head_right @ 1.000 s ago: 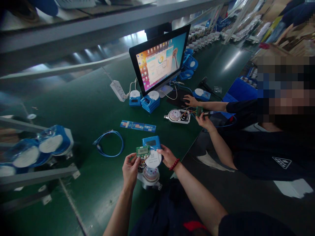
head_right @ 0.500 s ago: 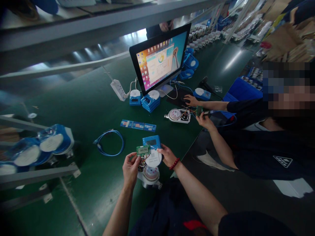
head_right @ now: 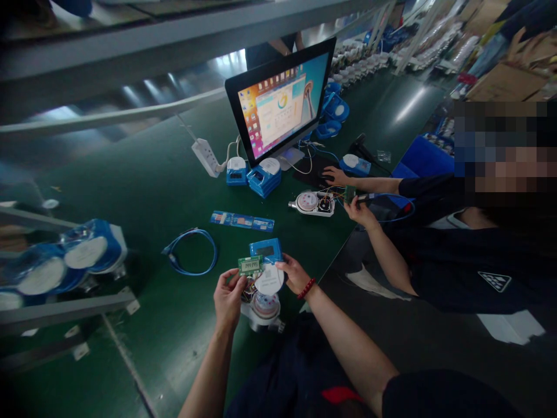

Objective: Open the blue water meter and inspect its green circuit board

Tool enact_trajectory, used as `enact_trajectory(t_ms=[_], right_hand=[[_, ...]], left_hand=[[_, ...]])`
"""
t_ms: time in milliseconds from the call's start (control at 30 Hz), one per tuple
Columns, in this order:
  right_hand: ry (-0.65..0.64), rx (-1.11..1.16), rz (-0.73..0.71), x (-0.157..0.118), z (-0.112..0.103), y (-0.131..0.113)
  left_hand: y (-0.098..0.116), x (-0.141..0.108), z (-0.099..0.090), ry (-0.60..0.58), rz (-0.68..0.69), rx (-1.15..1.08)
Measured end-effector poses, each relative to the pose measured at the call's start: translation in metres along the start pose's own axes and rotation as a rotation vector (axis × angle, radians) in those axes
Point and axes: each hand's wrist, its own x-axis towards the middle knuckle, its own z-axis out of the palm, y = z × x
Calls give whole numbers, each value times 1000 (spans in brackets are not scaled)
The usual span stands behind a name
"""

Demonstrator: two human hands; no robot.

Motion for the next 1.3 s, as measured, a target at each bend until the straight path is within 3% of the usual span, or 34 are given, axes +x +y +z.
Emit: enact_trajectory(t_ms=[1300], right_hand=[[-4,33,5,2,-1,-1]], left_hand=[[0,0,0,-14,23,-28]])
